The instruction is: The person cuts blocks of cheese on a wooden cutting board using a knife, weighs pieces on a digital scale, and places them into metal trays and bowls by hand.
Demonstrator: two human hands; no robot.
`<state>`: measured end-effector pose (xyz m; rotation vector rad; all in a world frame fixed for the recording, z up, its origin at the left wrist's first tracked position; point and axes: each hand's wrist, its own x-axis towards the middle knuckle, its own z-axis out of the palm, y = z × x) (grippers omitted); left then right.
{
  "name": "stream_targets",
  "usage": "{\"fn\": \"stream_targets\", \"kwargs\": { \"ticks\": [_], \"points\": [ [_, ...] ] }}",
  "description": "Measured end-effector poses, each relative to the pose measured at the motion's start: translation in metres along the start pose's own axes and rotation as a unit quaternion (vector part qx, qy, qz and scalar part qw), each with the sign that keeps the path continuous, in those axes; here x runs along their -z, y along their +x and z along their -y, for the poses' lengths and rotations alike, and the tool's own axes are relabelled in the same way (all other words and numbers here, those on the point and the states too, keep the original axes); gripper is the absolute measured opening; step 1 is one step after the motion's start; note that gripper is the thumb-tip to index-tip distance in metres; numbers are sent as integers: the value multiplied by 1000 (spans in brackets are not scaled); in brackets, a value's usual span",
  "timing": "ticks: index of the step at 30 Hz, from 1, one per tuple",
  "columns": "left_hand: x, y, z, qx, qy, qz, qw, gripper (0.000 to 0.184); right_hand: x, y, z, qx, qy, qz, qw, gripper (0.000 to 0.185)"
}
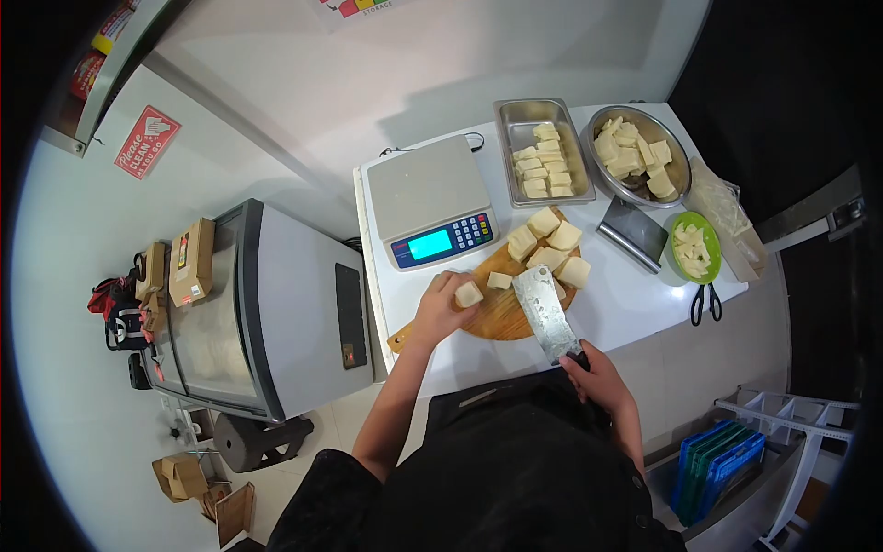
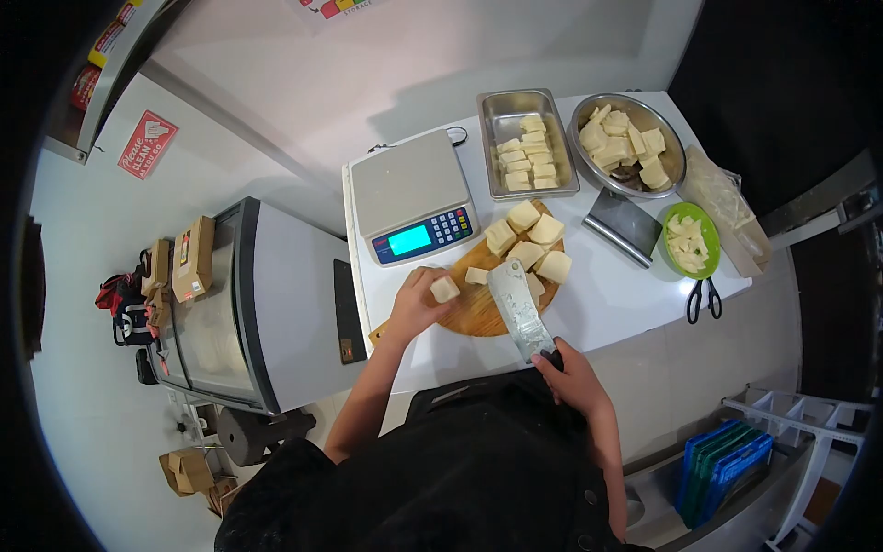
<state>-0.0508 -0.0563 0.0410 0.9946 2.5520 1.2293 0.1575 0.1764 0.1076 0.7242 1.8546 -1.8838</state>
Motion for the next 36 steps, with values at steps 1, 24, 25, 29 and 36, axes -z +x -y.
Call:
{"fn": "stream_targets", "kwargs": {
  "ticks": [1, 24, 25, 29, 36],
  "points": [
    [3, -1, 1, 2, -1, 3, 1000, 52, 0, 0, -2, 4, -9, -6, 1000, 27],
    [-67, -37, -21, 129, -3, -205, 970, 48, -33, 66, -19, 217, -282, -139, 924, 20],
    [-72, -39, -15, 138, 2, -198, 970, 48, -34, 74, -19, 240, -294, -128, 916, 20],
    [-84, -51, 3, 166, -30, -197, 966, 43, -40, 89, -17, 265, -306, -90, 910, 23],
    [-91, -48, 2, 156, -94, -250, 951, 39, -45, 104, -6, 273, -269, -59, 922, 26]
  ]
}}
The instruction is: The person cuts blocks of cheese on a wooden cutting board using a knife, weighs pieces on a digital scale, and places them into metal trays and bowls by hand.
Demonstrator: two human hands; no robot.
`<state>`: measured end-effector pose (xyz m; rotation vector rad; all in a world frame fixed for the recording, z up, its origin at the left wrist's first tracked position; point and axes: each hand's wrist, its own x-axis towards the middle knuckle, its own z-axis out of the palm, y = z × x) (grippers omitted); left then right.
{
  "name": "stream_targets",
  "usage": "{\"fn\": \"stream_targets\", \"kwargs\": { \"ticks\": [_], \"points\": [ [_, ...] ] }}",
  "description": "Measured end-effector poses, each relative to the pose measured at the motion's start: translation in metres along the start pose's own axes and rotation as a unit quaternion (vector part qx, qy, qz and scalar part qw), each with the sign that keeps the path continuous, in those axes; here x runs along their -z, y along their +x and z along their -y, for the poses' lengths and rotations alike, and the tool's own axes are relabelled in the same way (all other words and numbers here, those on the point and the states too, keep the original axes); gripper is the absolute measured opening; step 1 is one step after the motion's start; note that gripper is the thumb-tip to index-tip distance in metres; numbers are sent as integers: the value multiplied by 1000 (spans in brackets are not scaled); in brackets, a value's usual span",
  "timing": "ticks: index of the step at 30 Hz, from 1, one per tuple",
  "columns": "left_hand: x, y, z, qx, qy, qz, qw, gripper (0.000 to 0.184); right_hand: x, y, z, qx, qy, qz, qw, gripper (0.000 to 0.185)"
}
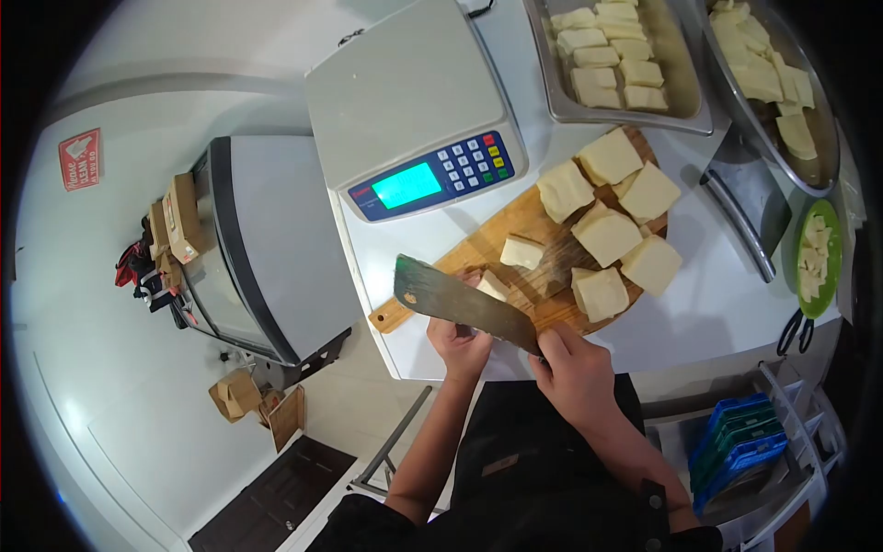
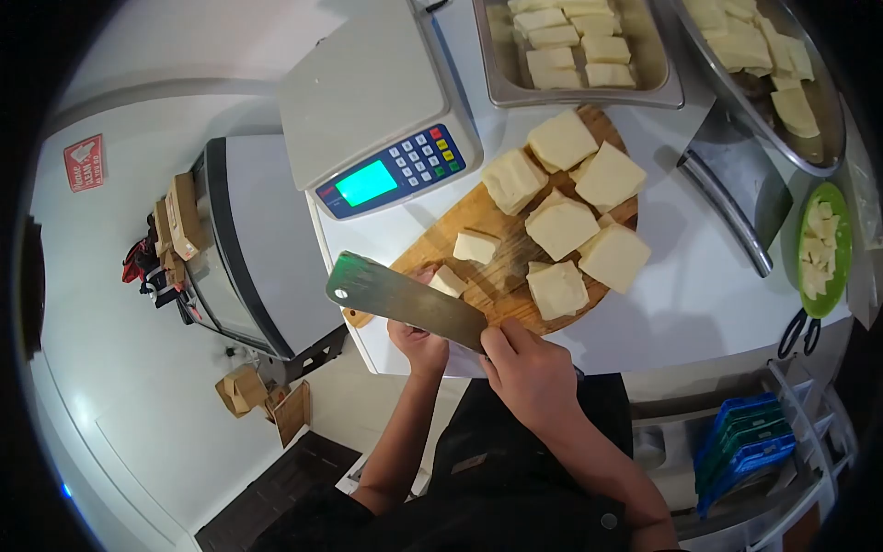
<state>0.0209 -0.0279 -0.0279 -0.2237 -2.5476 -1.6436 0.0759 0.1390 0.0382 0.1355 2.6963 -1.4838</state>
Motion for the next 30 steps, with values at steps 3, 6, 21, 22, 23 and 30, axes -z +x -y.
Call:
{"fn": "stream_targets", "kwargs": {
  "ticks": [3, 6, 21, 22, 23, 30],
  "points": [
    [1, -2, 3, -5, 16, 2, 1000, 38, 0, 3, 0, 1, 1, 12, 1000, 27],
    [0, -1, 3, -8, 15, -2, 1000, 38, -1, 4, 1, -8, -9, 25, 1000, 27],
    [-1, 0, 1, 2, 12, -26, 1000, 38, -2, 6, 9, -38, -20, 25, 999, 26],
    [-1, -1, 1, 1, 16, -26, 1000, 38, -2, 6, 9, -41, -20, 25, 999, 26],
    [0, -1, 2, 1, 19, -26, 999, 38, -2, 6, 9, -42, -21, 25, 999, 26],
    [-2, 0, 0, 2, 20, -28, 999, 38, 0, 8, 13, -55, -24, 32, 998, 23]
  ]
}}
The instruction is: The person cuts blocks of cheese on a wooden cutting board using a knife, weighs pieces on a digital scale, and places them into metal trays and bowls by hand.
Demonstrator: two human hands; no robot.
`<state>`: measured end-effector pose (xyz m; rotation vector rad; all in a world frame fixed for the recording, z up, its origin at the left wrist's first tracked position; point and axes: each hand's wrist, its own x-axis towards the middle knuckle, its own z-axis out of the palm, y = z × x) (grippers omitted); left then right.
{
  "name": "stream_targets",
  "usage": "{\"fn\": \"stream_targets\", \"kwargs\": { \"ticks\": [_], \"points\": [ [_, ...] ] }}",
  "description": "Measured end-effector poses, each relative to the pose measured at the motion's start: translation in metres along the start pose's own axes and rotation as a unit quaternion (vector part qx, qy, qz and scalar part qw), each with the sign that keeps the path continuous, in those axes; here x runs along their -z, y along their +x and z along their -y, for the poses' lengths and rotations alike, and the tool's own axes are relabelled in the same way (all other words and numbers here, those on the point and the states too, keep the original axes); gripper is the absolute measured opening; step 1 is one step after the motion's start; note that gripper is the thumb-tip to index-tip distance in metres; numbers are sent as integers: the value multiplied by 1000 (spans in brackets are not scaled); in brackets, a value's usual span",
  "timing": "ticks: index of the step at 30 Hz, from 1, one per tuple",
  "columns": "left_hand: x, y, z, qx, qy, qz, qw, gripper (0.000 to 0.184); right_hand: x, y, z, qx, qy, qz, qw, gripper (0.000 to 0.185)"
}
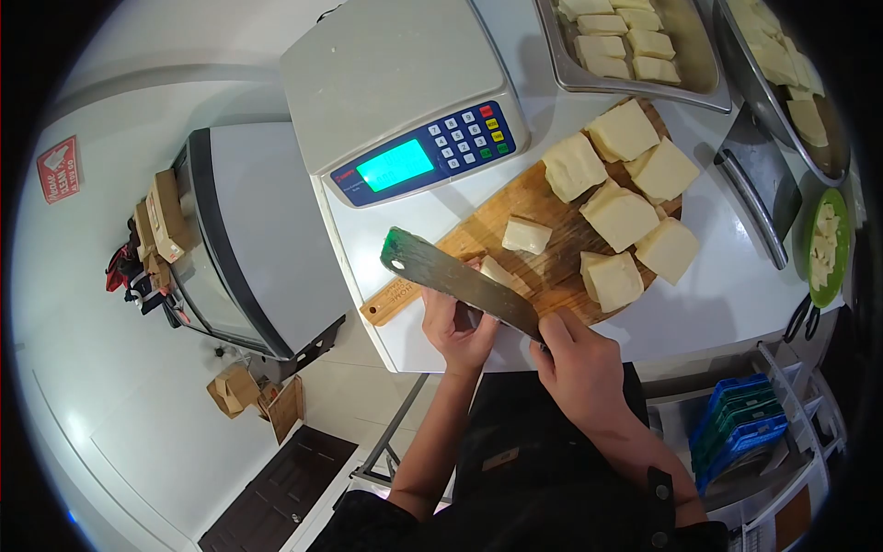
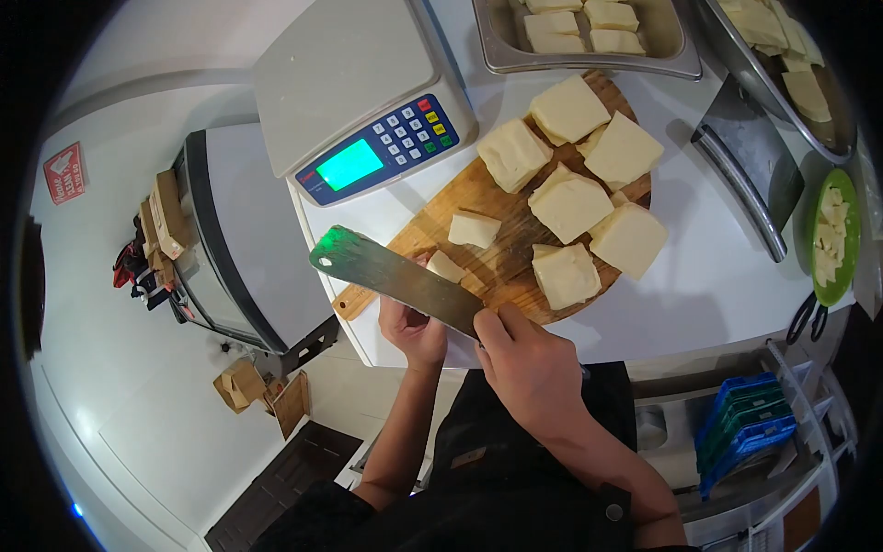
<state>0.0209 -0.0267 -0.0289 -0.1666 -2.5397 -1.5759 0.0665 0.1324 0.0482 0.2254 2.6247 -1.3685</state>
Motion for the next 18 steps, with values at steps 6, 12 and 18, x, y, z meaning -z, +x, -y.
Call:
{"fn": "stream_targets", "kwargs": {
  "ticks": [6, 12, 18],
  "points": [
    [1, 1, -1, -3, 14, 10, 1000, 35, 3, 2, 7, -27, -11, 23, 999, 21],
    [2, 4, 0, -42, 51, 20, 998, 34, 7, 5, 16, -60, -33, 57, 996, 20],
    [5, 5, -1, -64, 77, 48, 994, 31, 7, 8, 21, -79, -60, 78, 992, 20]
  ]
}}
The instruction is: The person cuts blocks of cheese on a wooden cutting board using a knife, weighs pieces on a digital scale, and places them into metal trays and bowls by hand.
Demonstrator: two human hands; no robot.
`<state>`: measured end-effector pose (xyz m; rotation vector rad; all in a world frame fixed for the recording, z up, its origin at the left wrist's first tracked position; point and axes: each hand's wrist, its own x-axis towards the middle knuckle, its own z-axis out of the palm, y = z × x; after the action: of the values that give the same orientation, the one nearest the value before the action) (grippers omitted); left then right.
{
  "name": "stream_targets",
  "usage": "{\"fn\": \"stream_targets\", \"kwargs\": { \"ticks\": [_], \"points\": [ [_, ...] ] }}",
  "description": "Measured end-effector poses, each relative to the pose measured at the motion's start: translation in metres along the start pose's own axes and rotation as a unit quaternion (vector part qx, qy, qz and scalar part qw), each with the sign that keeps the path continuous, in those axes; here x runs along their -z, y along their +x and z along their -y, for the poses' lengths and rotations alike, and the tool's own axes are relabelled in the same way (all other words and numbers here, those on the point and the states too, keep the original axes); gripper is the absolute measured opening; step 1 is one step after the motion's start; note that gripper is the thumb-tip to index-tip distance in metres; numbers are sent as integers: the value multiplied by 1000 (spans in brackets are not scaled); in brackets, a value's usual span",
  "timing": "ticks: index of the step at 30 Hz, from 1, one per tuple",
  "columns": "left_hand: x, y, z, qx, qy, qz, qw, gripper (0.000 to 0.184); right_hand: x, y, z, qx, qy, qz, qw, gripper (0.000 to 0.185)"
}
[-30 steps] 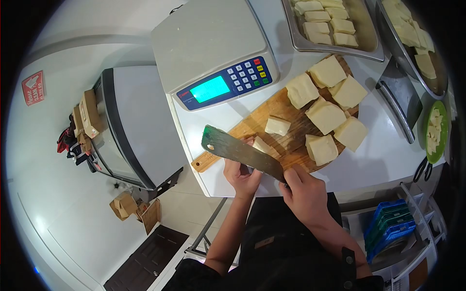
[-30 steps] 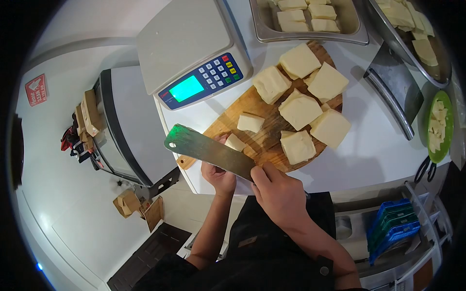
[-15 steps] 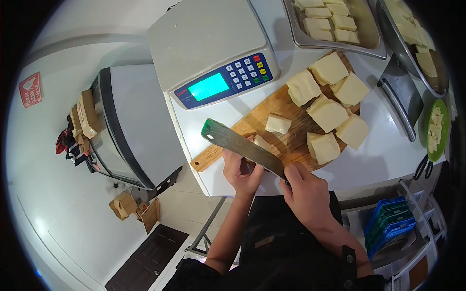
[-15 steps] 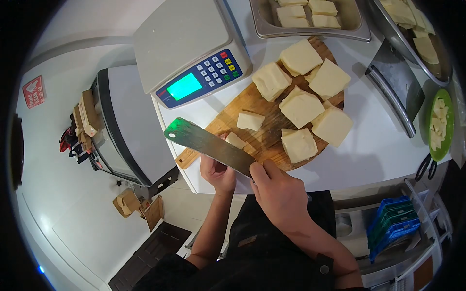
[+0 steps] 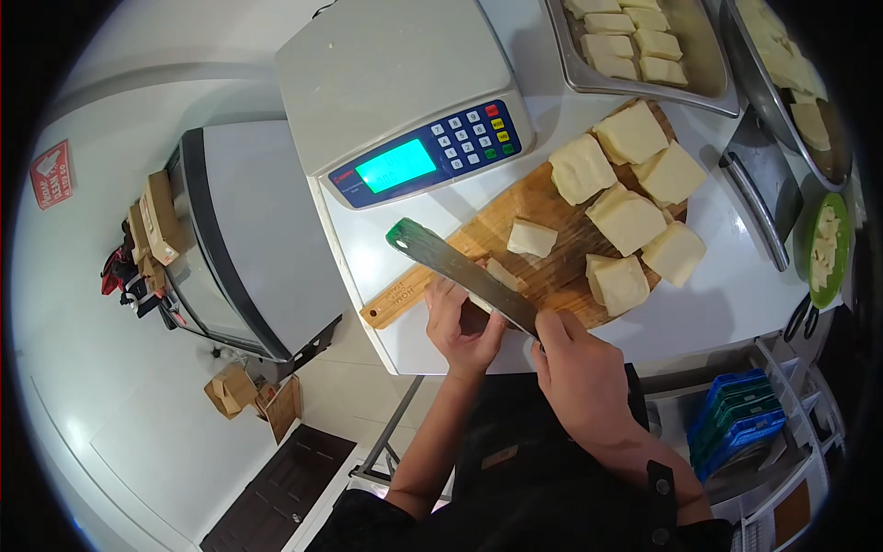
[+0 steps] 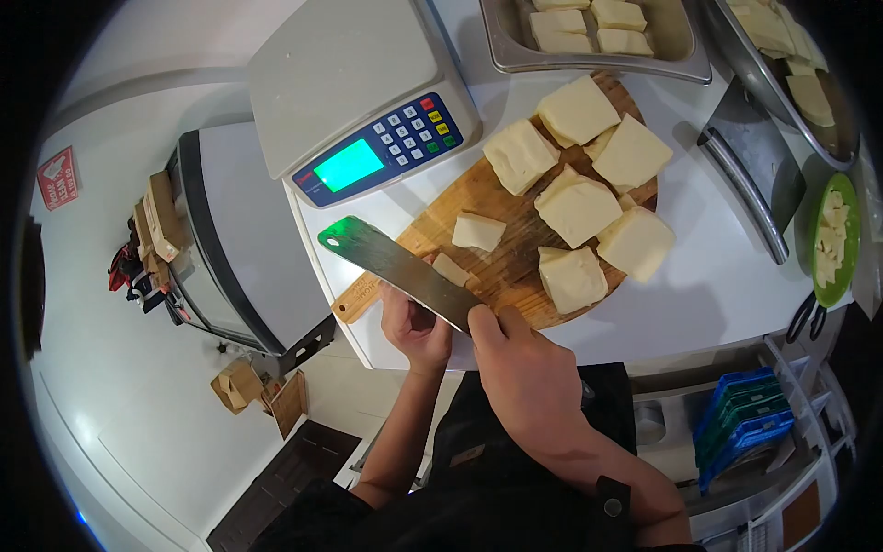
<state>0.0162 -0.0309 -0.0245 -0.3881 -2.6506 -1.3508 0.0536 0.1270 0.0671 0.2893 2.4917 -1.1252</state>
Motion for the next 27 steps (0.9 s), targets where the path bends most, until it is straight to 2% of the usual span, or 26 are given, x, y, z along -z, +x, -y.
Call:
{"fn": "stream_targets", "kwargs": {
  "ticks": [5, 8, 13, 20, 27],
  "points": [
    [1, -3, 2, 9, -6, -2, 1000, 31, -1, 2, 2, -15, -19, 17, 1000, 21],
    [2, -5, 5, 20, 16, 11, 1000, 43, 0, 4, 3, -20, -26, 23, 999, 21],
    [-1, -3, 6, -6, 6, -5, 1000, 36, 0, 8, 4, -28, -24, 35, 999, 20],
    [3, -1, -1, 15, 7, -4, 1000, 44, -7, 15, -2, -18, -59, 46, 997, 18],
    [5, 4, -5, 14, 0, 1, 1000, 44, -8, 16, 0, -16, -57, 39, 997, 19]
  ]
}}
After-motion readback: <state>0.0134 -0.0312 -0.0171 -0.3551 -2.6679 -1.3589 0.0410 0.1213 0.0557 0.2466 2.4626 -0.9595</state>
